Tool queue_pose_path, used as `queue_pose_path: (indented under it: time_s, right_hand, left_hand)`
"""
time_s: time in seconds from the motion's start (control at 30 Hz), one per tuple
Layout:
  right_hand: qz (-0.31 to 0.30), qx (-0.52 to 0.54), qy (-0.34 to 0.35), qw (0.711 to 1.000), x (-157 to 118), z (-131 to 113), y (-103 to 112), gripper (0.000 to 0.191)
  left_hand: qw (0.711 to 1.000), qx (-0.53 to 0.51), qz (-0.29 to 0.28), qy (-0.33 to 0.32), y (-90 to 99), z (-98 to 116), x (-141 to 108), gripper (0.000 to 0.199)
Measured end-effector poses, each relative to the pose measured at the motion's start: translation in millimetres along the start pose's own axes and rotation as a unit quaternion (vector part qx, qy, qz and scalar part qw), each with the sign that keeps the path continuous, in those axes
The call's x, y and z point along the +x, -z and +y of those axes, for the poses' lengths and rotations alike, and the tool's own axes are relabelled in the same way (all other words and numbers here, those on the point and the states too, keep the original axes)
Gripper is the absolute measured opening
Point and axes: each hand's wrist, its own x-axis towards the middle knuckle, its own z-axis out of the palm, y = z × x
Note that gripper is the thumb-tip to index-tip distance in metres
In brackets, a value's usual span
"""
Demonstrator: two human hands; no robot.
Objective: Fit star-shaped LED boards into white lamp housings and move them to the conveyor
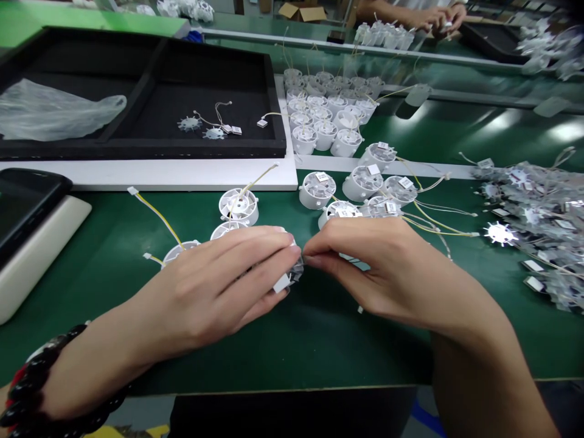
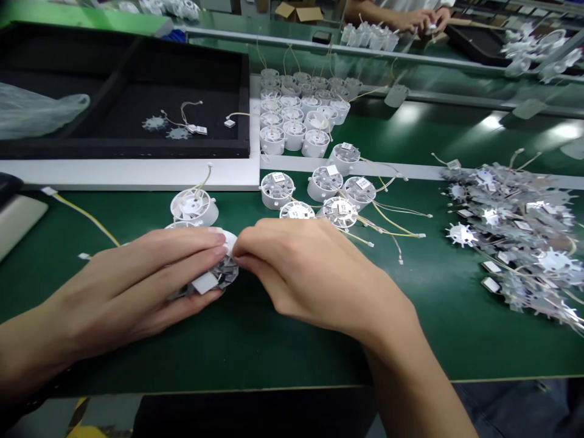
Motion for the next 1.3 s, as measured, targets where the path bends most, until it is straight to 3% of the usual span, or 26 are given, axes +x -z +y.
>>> queue_pose_path:
  time_s: [0.17, 0.4, 0.67, 0.83, 1.13, 1.3]
  right_hand:
    - [0.024, 0.063, 0.008, 0.998, 1.0, 0.6, 0.4, 0.015]
    - [0.053, 0.102, 0.062, 0.991, 1.8, -4.0, -0.2, 0.023]
    - [0.077, 0.117, -0.006, 0.990, 2.9, -8.4, 0.0, 0.021]
    - [0.049, 0.118, -0.029, 0.991, 3.5, -7.9, -0.2, 0.023]
    - [-0.029, 0.173, -0.071, 0.982, -2.2, -8.2, 8.0, 0.016]
    - [-0.085, 0.134, -0.092, 0.983, -2.1, -5.3, 6.4, 0.021]
  left_hand:
    - [0.998, 0.041, 0.032, 0.031, 6.2, 5.6, 3.3, 0.023]
    - [0.999, 0.015, 0.032, 0.019, 8.1, 0.8, -0.9, 0.027]
    - [0.999, 0.003, 0.041, 0.021, 7.7, -0.7, -2.3, 0.028]
    - [0.999, -0.035, 0.030, 0.018, 4.4, -2.1, -1.7, 0.030]
    - [0.971, -0.205, 0.009, 0.125, 1.9, 3.2, -7.2, 0.028]
    - [0.980, -0.175, -0.049, 0.086, -1.8, 2.4, -2.8, 0.034]
